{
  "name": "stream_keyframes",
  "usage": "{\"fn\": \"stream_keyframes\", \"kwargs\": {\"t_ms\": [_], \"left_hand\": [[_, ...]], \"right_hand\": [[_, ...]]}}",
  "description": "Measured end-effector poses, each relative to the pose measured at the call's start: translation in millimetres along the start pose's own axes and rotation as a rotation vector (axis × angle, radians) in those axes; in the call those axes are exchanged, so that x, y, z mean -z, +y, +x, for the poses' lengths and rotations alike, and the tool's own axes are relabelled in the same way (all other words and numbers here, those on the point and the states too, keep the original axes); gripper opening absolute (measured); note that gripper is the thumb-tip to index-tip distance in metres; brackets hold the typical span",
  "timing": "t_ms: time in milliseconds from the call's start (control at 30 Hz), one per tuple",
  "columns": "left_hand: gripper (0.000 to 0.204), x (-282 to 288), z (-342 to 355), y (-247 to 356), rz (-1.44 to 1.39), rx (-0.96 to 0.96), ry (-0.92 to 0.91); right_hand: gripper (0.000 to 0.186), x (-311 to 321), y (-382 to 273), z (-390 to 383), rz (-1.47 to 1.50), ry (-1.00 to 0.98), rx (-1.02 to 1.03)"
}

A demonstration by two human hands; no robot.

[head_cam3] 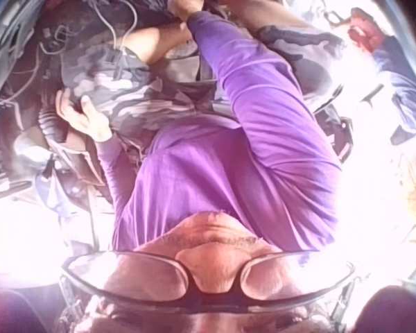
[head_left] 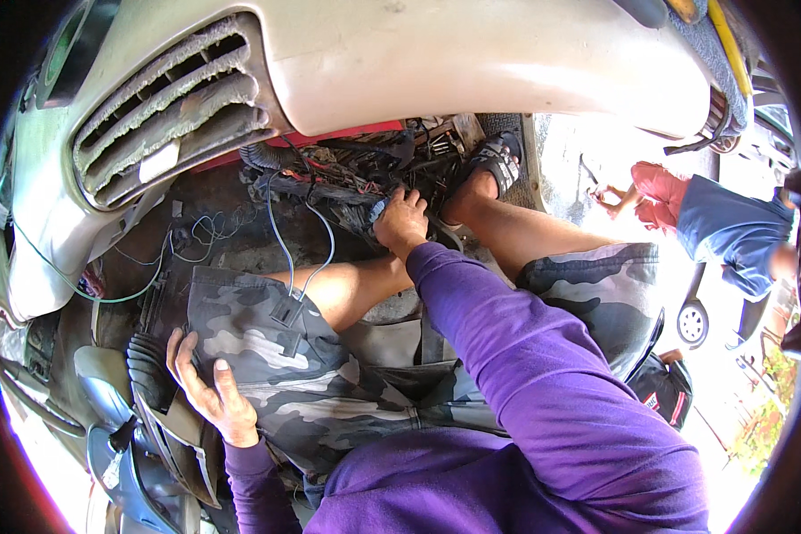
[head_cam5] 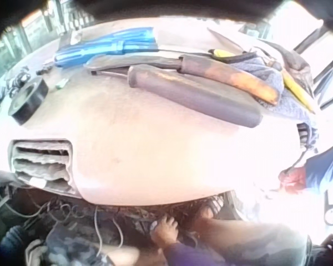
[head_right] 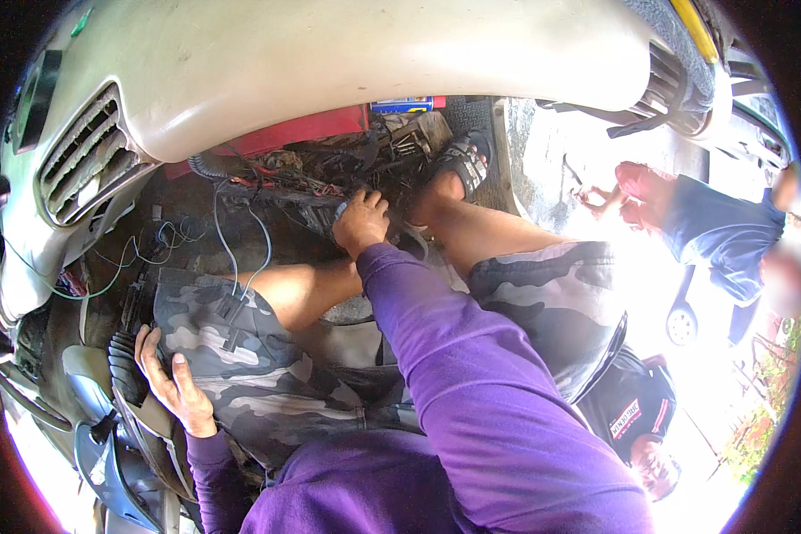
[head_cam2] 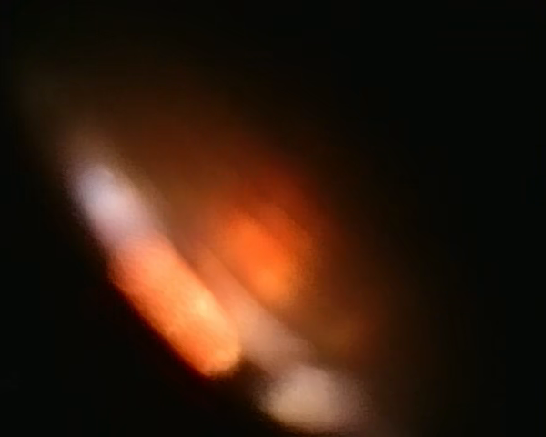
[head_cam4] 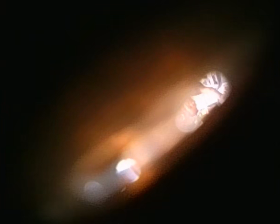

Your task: The person works under the dashboard of a car, manipulating wires and connectors with both hands. They use pliers to strip or adjust wire ends and connect components within the exposed wiring harness.

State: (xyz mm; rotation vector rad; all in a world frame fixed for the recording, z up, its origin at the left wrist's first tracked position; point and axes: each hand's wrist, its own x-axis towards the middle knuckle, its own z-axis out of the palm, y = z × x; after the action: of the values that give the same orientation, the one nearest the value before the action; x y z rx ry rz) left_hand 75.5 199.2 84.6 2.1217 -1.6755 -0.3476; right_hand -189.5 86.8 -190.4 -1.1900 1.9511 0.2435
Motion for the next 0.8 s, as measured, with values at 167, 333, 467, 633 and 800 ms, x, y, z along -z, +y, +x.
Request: {"fn": "stream_keyframes", "kwargs": {"t_ms": [167,333,467,633,800], "left_hand": [[0.056,1.0,0.6,-2.0,-0.006,0.003,-0.013],[0.056,0.3,0.9,-4.0,-0.018,0.004,-0.02],[0.057,-0.4,1.9,-5.8,-0.013,-0.005,-0.027],[0.057,0.7,2.4,0.6,-0.028,0.018,-0.02],[0.058,2.4,0.9,-0.3,-0.011,0.019,-0.019]], "right_hand": [[0.083,1.3,4.3,-11.9,-0.016,0.026,0.038],[0.086,-5.8,6.4,-14.8,-0.088,0.039,0.055],[0.087,-6.2,15.6,-11.8,0.005,0.046,0.091],[0.078,-4.0,24.5,-11.1,0.03,0.095,0.138],[0.046,-4.6,48.7,28.6,0.112,0.174,0.218]]}}
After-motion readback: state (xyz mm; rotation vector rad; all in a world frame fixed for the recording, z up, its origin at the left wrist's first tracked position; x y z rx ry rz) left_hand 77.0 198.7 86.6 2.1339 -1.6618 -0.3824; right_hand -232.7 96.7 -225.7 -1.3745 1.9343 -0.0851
